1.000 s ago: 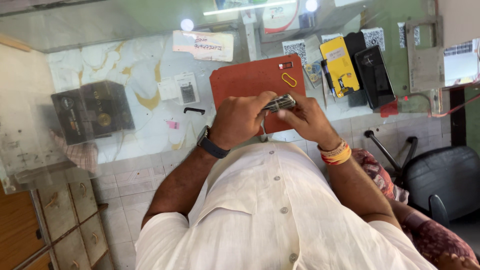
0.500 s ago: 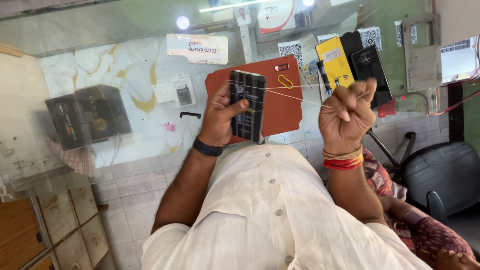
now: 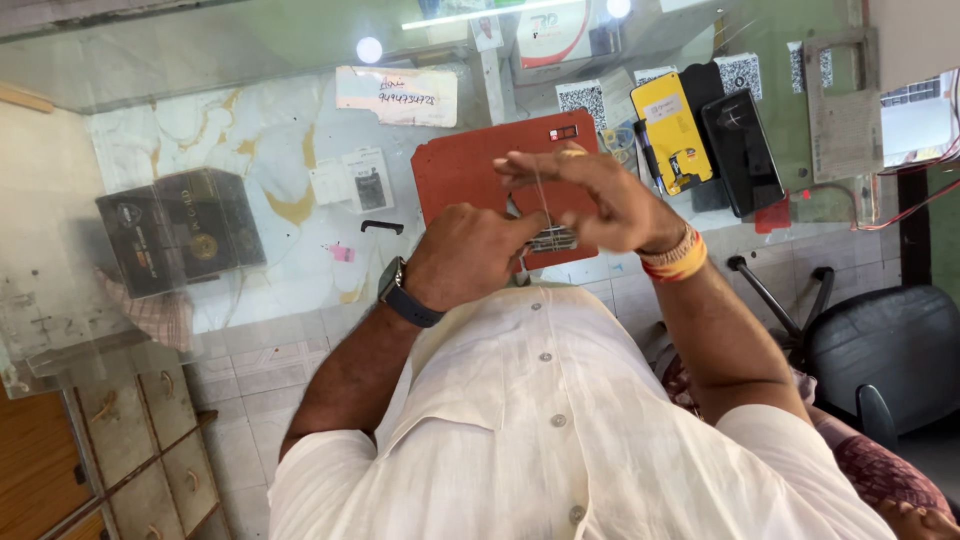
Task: The person applies adhesive to a smartphone battery, then places the battery into the phone chassis and closes the device. They then use a rubber band to secure the phone while it sets.
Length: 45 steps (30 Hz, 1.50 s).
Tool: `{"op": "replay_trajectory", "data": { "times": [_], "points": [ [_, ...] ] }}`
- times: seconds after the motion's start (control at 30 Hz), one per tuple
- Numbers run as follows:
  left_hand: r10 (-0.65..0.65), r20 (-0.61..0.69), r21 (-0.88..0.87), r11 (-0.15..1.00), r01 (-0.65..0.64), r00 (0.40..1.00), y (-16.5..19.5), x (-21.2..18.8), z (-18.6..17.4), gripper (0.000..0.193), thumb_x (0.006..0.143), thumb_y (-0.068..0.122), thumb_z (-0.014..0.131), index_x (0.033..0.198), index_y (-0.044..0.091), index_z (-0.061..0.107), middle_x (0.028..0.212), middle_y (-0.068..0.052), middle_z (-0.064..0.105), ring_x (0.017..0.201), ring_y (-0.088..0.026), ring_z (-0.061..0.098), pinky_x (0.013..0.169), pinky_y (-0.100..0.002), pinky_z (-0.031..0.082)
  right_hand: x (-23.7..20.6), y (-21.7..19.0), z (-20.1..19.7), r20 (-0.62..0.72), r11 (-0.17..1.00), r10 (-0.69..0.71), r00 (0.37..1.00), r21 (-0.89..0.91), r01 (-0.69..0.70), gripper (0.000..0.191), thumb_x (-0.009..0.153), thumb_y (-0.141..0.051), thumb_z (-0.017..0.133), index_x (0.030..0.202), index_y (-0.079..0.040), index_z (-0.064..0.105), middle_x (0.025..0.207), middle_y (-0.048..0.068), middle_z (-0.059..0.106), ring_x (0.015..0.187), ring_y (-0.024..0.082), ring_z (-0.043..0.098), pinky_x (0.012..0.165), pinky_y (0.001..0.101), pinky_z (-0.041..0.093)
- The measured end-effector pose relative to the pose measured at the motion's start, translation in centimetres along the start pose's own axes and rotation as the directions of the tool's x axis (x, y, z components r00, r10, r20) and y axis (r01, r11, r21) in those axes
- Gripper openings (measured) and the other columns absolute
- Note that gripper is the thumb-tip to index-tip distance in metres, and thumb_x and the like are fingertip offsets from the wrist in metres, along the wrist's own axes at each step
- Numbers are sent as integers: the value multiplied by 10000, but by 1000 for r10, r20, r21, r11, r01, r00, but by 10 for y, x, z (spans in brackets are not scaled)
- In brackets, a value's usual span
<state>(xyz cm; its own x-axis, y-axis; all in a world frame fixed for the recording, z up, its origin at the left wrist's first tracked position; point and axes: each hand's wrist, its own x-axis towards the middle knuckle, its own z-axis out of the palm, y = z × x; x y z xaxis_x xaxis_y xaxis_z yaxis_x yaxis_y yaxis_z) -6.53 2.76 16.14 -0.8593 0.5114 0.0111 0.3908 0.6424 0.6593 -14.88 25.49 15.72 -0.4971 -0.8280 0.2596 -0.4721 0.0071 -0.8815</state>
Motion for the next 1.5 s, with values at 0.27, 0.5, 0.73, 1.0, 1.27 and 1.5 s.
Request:
{"op": "replay_trajectory", "data": {
  "times": [0.27,0.5,0.73,1.0,1.27,1.5],
  "points": [
    [-234,-236,-928,342,-147,943,-62,-2,22,398,933,-76,712,1312,3,617,1146,-68,740,1055,-121,699,942,-294,588,-51,22,10,-317,999,-21,948,30,32,417,1017,-389,527,880,-23,671,884,72,692,817,164,651,861,369,436],
    [-331,-161,-975,-93,-202,930,-36,26,62,377,965,0,729,1327,1,627,1136,-71,742,998,-126,704,879,-301,591,-56,19,29,-723,437,202,660,670,600,175,978,-103,583,816,-73,642,809,31,720,869,182,627,1029,408,501],
    [-268,-323,-946,118,-302,907,-1,38,60,328,1002,56,729,1306,16,612,1160,-45,732,1049,-104,690,933,-290,587,-57,15,22,-724,118,450,524,629,768,322,1016,31,527,1289,-39,683,1345,147,704,1072,179,677,802,232,566],
    [15,-332,-170,982,-76,943,18,17,-8,398,892,77,737,1279,87,645,865,-116,743,756,-263,753,622,-366,569,-43,-6,20,-553,941,15,833,289,175,645,888,-206,836,1465,-60,587,1469,118,609,1344,211,641,1198,345,542],
    [92,-66,317,946,-67,994,30,14,-26,312,854,129,679,1165,98,671,646,-113,677,536,-299,700,435,-426,537,-30,-34,19,-304,933,177,936,-252,-258,418,811,-55,847,1205,17,725,1042,153,769,834,264,731,742,330,571],
    [155,54,323,932,-164,987,19,16,-10,93,850,144,665,939,125,644,549,-89,636,492,-302,679,406,-441,519,-47,-21,26,-270,915,124,955,-341,-215,188,864,-143,721,812,19,640,828,166,688,754,308,656,669,386,513]
  ]
}}
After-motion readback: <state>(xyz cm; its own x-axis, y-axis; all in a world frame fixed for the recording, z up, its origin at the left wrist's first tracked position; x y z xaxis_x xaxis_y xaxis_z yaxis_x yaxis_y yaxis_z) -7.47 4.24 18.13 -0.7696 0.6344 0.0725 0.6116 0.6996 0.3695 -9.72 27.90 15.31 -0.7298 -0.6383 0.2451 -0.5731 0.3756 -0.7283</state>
